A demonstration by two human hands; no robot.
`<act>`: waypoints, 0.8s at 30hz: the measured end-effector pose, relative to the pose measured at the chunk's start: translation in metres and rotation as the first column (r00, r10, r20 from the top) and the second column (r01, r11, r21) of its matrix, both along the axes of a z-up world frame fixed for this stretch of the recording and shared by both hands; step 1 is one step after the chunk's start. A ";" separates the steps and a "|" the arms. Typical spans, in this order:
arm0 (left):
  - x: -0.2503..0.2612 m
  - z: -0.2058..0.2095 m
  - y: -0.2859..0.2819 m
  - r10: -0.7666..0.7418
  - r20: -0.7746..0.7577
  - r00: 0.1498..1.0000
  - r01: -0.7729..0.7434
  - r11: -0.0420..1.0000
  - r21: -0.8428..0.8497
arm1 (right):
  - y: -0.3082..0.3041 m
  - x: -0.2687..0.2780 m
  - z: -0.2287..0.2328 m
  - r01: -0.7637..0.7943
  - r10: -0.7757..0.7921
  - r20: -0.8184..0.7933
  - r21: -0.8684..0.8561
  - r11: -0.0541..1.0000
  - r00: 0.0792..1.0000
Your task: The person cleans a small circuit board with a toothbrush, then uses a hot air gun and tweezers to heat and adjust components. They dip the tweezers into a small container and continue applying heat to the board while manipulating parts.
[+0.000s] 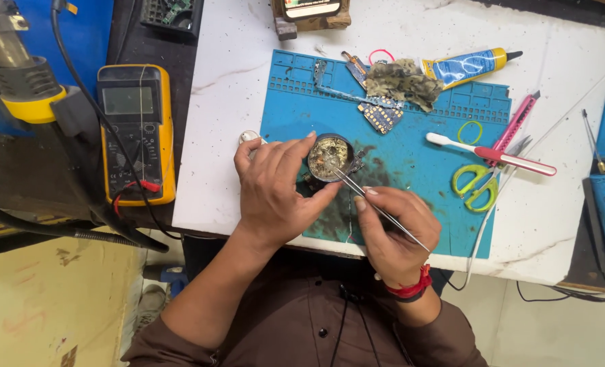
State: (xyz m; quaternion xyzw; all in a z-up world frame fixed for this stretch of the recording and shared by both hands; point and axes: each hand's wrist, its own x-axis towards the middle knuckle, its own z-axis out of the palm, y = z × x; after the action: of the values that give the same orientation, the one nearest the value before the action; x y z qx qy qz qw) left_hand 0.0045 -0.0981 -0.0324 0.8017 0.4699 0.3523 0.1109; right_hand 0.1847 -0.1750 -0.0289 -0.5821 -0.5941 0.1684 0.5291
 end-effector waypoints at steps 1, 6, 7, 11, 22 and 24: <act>0.000 0.000 0.000 0.001 -0.001 1.000 -0.001 1.000 -0.001 | 0.002 -0.001 0.001 -0.005 0.004 -0.007 -0.012 1.000 1.000; 0.000 0.001 0.000 -0.008 0.004 1.000 0.008 1.000 -0.004 | 0.006 -0.004 0.004 0.008 -0.009 -0.033 -0.045 0.999 0.999; 0.000 0.000 0.000 -0.008 0.004 1.000 0.008 1.000 -0.002 | 0.007 -0.004 0.004 0.007 -0.009 -0.045 -0.050 0.999 0.999; 0.000 -0.001 0.000 -0.008 0.008 1.000 0.008 1.000 -0.006 | 0.006 -0.005 0.005 0.014 -0.014 -0.022 -0.040 0.999 1.000; 0.000 0.001 0.001 -0.015 0.008 1.000 0.015 1.000 -0.011 | 0.005 -0.001 -0.002 -0.024 0.023 -0.081 -0.009 1.000 0.996; 0.000 0.001 0.001 -0.016 0.011 1.000 0.016 1.000 -0.009 | 0.005 0.000 -0.003 -0.020 0.019 -0.098 -0.006 1.000 0.995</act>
State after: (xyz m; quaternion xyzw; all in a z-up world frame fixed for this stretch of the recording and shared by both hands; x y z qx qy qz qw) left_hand 0.0046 -0.0968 -0.0310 0.8030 0.4645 0.3538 0.1199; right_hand 0.1844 -0.1700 -0.0316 -0.5693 -0.5725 0.2039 0.5537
